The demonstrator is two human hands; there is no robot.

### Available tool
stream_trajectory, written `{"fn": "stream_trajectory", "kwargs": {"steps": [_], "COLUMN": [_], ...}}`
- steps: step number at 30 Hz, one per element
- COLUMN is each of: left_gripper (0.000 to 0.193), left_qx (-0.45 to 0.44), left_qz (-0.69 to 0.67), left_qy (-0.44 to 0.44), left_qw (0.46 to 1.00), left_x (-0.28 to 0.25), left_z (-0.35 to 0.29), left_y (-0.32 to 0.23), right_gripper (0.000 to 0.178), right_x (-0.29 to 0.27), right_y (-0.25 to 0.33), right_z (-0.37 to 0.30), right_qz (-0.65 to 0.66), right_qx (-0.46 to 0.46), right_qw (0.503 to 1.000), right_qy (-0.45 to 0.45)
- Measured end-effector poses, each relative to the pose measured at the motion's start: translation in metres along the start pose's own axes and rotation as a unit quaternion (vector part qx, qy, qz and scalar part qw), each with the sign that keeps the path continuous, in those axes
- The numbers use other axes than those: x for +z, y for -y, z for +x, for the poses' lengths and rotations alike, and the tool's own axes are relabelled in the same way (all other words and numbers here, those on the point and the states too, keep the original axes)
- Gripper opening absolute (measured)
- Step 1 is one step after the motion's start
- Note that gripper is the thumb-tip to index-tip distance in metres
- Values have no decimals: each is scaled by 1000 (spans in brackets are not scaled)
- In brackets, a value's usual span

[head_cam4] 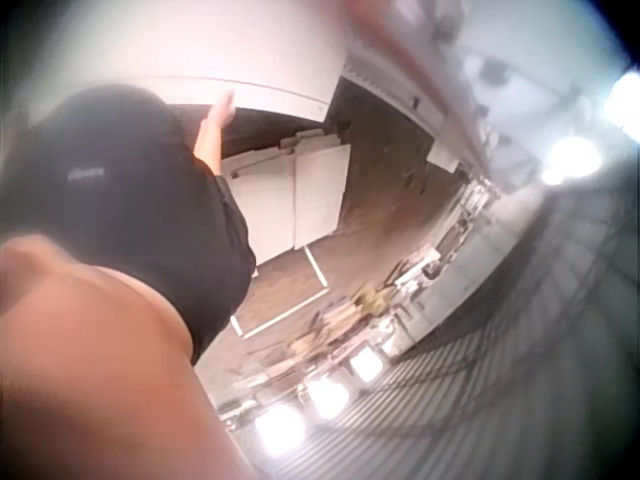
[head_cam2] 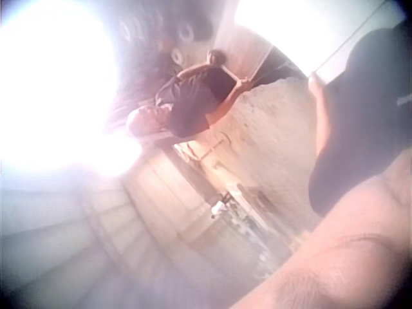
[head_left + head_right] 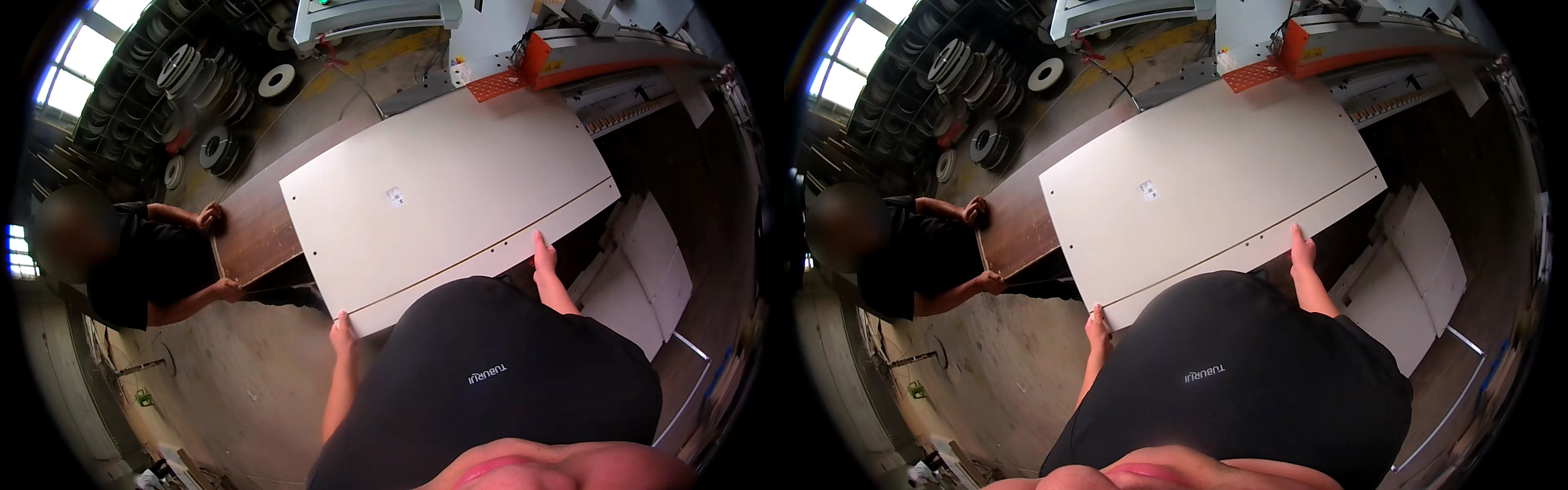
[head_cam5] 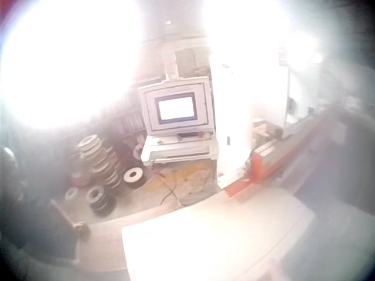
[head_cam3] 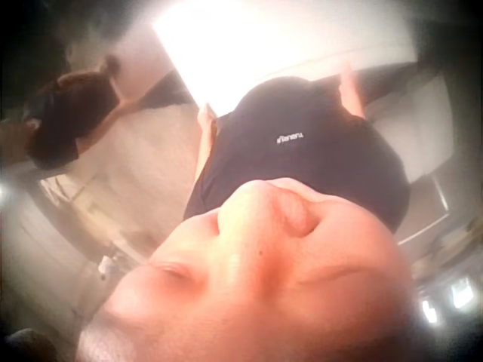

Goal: The person repeatedly picks up large white rectangular panels from a stack and places them onto a metal workbench. A coworker is visible in the background handling similar panels. The person continues this repetitive stacking process throughout the clip.

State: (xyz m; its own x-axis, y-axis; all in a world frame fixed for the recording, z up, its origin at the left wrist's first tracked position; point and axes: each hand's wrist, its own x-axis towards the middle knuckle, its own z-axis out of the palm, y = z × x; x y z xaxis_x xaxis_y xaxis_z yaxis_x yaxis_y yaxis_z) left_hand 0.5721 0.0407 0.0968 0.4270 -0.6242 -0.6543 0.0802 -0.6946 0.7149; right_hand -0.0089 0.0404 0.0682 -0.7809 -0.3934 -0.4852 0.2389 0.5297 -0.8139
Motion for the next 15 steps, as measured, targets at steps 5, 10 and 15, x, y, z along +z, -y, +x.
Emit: {"fn": "stream_trajectory", "kwargs": {"steps": [5, 10, 15], "left_gripper": [39, 54, 51], "left_qx": [131, 165, 160], "left_qz": [72, 196, 182], "left_qy": [39, 135, 217], "left_qw": [988, 957, 946], "left_x": [31, 55, 71], "left_z": [-12, -16, -1], "left_y": [7, 6, 35], "right_gripper": [51, 71, 85], "right_x": [-8, -10, 24], "right_y": [10, -10, -15], "right_z": [32, 81, 22], "right_qz": [56, 6, -41], "right_qx": [8, 3, 10], "right_qw": [998, 992, 994], "right_qy": [-25, -122, -97]}}
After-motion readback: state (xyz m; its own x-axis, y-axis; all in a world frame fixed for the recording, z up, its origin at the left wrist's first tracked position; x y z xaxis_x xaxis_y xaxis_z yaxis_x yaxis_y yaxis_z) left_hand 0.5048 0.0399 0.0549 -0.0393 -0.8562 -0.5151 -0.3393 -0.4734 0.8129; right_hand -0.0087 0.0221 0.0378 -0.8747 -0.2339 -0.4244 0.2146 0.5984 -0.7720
